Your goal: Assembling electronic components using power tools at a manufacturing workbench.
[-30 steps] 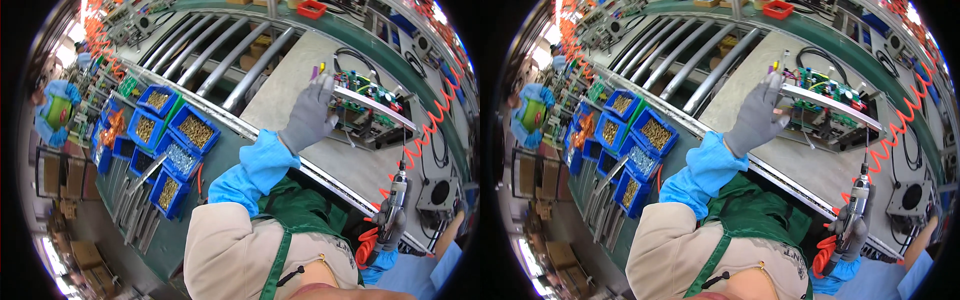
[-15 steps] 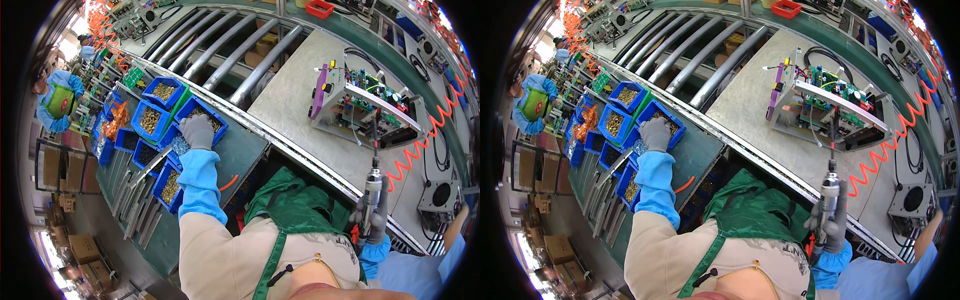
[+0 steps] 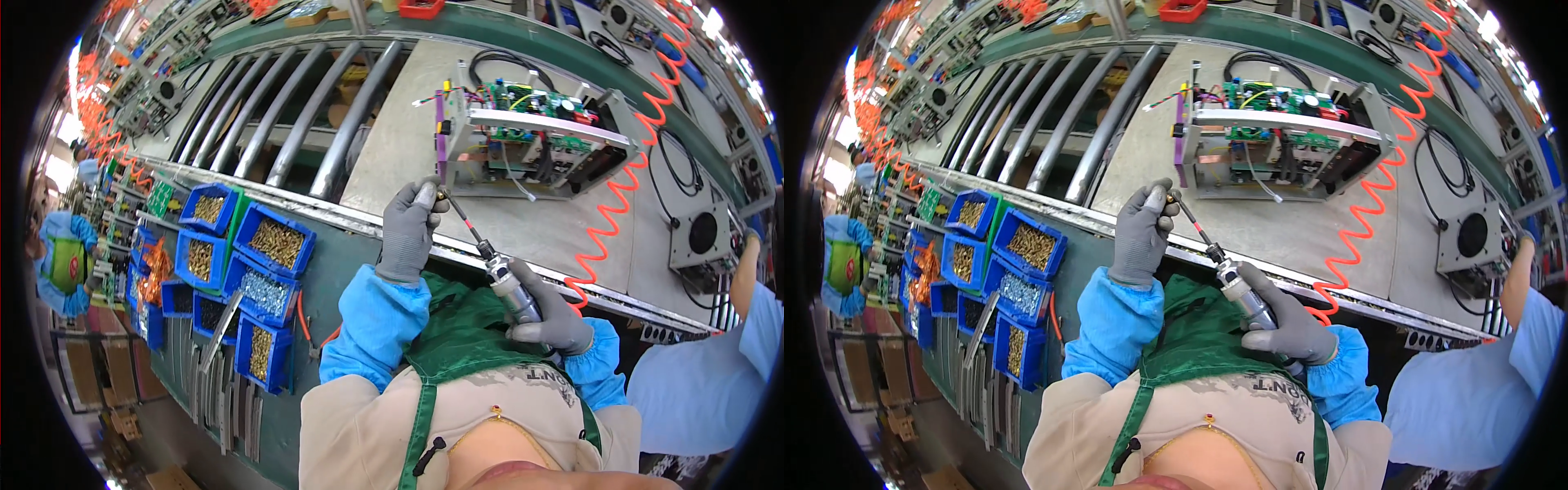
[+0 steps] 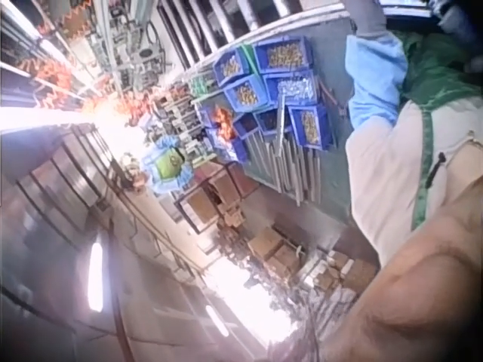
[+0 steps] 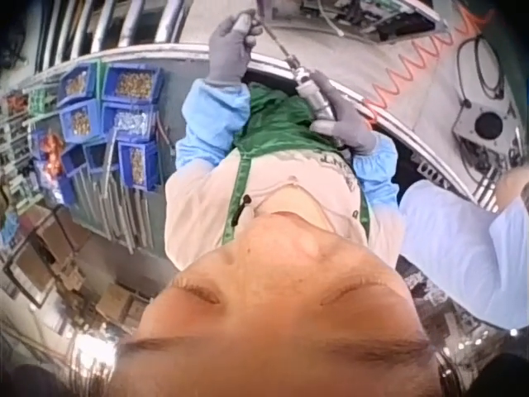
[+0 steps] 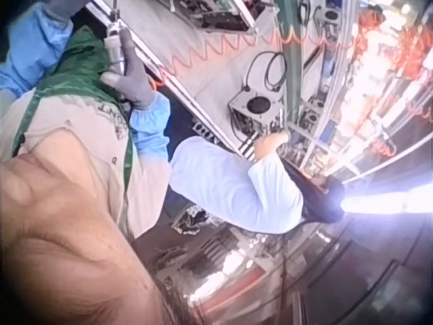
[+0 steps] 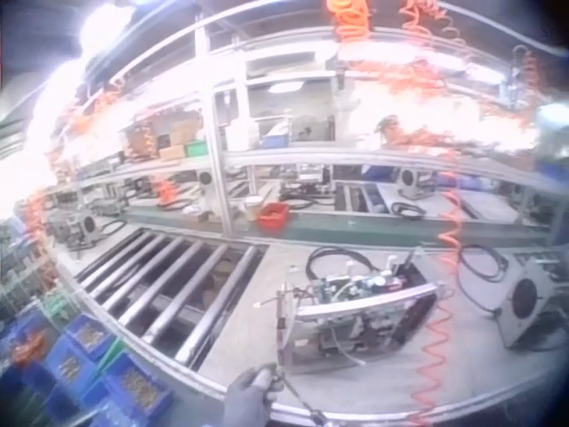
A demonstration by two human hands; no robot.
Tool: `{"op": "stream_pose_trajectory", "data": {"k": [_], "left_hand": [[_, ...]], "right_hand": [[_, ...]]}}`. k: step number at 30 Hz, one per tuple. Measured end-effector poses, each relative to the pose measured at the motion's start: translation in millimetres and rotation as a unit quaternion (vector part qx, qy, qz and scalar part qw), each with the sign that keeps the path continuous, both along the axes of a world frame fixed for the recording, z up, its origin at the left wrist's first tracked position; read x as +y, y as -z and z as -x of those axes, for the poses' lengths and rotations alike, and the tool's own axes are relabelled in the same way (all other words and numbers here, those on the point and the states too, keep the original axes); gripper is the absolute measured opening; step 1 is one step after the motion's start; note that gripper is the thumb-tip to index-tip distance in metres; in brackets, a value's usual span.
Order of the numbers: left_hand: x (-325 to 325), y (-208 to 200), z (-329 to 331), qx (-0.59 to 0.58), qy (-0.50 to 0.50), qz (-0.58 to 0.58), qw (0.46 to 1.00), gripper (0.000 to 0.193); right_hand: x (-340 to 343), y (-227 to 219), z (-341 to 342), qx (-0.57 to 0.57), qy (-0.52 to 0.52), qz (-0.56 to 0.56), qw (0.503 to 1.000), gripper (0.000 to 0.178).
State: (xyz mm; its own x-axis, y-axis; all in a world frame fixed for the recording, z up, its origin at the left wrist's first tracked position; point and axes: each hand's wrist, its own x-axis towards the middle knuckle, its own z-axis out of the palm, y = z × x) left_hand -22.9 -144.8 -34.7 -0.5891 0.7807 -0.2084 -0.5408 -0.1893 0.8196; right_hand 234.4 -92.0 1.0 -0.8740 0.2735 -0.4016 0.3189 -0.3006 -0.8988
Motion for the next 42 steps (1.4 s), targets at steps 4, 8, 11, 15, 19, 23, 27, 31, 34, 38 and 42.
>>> {"op": "stream_pose_trajectory", "data": {"k": [4, 8, 11, 15, 19, 23, 27, 31, 34, 38, 42], "left_hand": [[17.2, 3.9, -9.3, -0.027, 0.004, 0.0, 1.0, 0.024], [25.9, -0.9, -14.8, -0.016, -0.002, 0.019, 1.0, 0.023], [28.9, 0.1, -12.0, 0.011, 0.003, 0.026, 1.0, 0.022], [28.9, -6.9, -9.2, 0.17, 0.031, 0.036, 0.984, 0.024], [17.3, 0.9, 5.9, 0.23, 0.108, -0.015, 0.967, 0.035], [-0.8, 7.6, 1.4, 0.344, 0.023, -0.064, 0.937, 0.05], [-94.6, -19.3, 63.1, 0.649, -0.243, 0.312, 0.65, 0.013], [-206.3, -10.0, 127.3, 0.668, -0.051, 0.635, 0.385, 0.022], [-218.0, -7.5, 133.1, 0.701, -0.003, 0.618, 0.356, 0.02], [-227.8, 10.4, 144.5, 0.614, 0.047, 0.702, 0.357, 0.023], [-225.4, 29.4, 148.2, 0.602, 0.054, 0.708, 0.365, 0.018]], "right_hand": [[-4.5, 3.0, -10.5, 0.014, 0.041, 0.01, 0.999, 0.104], [-4.2, 1.8, -13.8, 0.015, 0.053, 0.01, 0.998, 0.104], [-3.0, 3.7, -16.4, 0.016, 0.05, -0.006, 0.999, 0.103], [3.4, 18.1, -18.4, 0.049, -0.005, -0.158, 0.986, 0.106], [-0.4, 9.9, -15.2, 0.014, 0.035, 0.028, 0.999, 0.111], [-7.9, 13.0, -12.8, 0.055, 0.109, 0.188, 0.975, 0.11], [-6.4, 18.1, -25.6, 0.063, 0.179, 0.136, 0.972, 0.112], [-0.4, 17.3, -36.0, 0.072, 0.183, 0.122, 0.973, 0.112], [-0.6, 5.1, -27.8, 0.056, 0.199, 0.099, 0.973, 0.112], [-0.1, 6.1, -35.8, 0.081, 0.226, 0.071, 0.968, 0.122], [0.5, -7.1, -42.7, 0.061, 0.293, 0.055, 0.952, 0.122]]}}
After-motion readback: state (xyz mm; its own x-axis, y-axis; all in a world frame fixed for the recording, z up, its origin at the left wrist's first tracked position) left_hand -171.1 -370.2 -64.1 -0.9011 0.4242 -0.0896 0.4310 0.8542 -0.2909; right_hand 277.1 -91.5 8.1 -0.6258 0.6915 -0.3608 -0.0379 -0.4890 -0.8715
